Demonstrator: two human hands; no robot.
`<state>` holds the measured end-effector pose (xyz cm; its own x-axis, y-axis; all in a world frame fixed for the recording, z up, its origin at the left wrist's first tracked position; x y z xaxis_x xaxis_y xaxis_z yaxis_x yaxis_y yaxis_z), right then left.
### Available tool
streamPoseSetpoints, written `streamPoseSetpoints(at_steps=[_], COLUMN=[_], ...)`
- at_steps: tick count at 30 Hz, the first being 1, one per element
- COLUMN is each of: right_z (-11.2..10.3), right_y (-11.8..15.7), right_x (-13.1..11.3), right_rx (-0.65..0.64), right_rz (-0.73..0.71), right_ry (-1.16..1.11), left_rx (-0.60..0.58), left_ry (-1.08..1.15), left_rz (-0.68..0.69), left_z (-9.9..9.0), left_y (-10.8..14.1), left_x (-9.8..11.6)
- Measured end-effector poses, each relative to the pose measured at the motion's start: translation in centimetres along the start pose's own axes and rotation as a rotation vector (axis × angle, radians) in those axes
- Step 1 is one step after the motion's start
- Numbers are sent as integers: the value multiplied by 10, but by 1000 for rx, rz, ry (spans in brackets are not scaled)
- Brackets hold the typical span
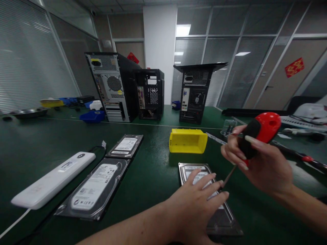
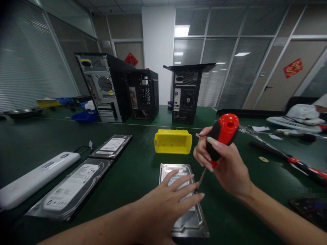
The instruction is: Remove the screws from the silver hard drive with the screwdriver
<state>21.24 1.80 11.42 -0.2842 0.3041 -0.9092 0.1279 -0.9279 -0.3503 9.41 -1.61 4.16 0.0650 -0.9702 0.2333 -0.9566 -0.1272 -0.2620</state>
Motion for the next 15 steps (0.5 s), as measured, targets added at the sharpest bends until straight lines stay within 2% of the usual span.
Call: streamPoseSetpoints(at_steps=[7,15], right_z=[2,1], right_y=[-1,0], right_x=[-1,-1], right_rx=[-25,23], right_rz=[2,-4], right_ry=[-2,13], left_rx=[17,6], left_ry=[15,6], left_rz=[-1,-5], left_z=[0,0], left_y=[0,-1], left_x=[0,2])
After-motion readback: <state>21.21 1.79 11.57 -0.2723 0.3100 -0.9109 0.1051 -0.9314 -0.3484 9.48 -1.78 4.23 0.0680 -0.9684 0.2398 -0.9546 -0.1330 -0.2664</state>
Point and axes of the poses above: each hand's wrist, its own y-axis away from the middle knuckle, its own z-axis out of the palm, x = y × z, the point moved 6 cm from there along -y, towards the middle knuckle, and after that the axes turned 9 degrees about z, right-handed, at the moved point
